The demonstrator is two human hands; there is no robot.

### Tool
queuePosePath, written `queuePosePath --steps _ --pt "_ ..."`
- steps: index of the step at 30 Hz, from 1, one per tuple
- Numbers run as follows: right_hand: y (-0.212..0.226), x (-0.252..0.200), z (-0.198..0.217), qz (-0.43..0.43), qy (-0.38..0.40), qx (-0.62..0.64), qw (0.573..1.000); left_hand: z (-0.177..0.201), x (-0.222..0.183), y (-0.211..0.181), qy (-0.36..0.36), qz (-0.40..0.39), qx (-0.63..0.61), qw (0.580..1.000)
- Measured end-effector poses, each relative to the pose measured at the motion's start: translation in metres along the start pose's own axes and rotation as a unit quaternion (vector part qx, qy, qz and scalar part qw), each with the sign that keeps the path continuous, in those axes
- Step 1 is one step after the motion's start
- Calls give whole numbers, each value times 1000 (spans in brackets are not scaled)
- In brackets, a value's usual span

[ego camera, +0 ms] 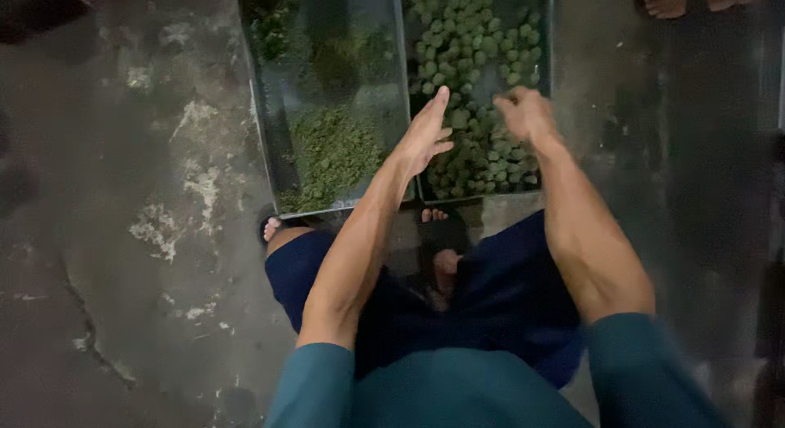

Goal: The person takes small pieces of green dough from a tray, rolls them between their palms by hand, and places the resulting rounded shapes onto another tray alongside other people doing the same.

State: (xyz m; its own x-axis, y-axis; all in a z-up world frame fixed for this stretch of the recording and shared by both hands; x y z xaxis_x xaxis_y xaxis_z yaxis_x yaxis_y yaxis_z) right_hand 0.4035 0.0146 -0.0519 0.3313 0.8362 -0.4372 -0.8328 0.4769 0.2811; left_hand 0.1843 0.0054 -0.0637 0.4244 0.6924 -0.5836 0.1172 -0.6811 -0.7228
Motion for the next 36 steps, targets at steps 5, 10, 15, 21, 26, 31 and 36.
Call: queuePosePath --steps 5,10,15,21,26,31,36 --pt "-18 12 5 -50 75 109 990 25 -34 -35 0 -96 4 995" --pt "14 19 -51 112 123 50 985 98 -145 -84 -146 -287 176 930" --pt "74 16 -180 240 183 -142 943 141 -227 -94 -335 -301 281 847" --pt "165 60 -307 196 178 -18 964 147 -272 -88 -385 -293 454 748" --pt "195 30 -366 276 11 -66 959 156 -285 -84 -399 -207 432 782" --pt "213 -61 -430 486 114 -148 854 161 -280 -91 -381 -225 430 787" --pt "181 -75 -429 654 248 -275 660 160 -277 -91 -366 -228 428 794"
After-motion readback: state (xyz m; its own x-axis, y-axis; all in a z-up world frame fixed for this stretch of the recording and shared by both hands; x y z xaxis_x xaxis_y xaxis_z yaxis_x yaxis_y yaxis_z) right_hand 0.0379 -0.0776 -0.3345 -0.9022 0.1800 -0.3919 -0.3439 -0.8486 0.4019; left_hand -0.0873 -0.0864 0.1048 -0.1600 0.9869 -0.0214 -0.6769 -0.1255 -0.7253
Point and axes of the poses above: each hand's wrist, its own x-axis towards the middle knuckle, its own z-axis out of the back of the hand, y = z × x, the point moved 2 cm from there along x, towards the middle knuckle, and after that the axes turned 5 degrees about -z, right-handed, at the moved point
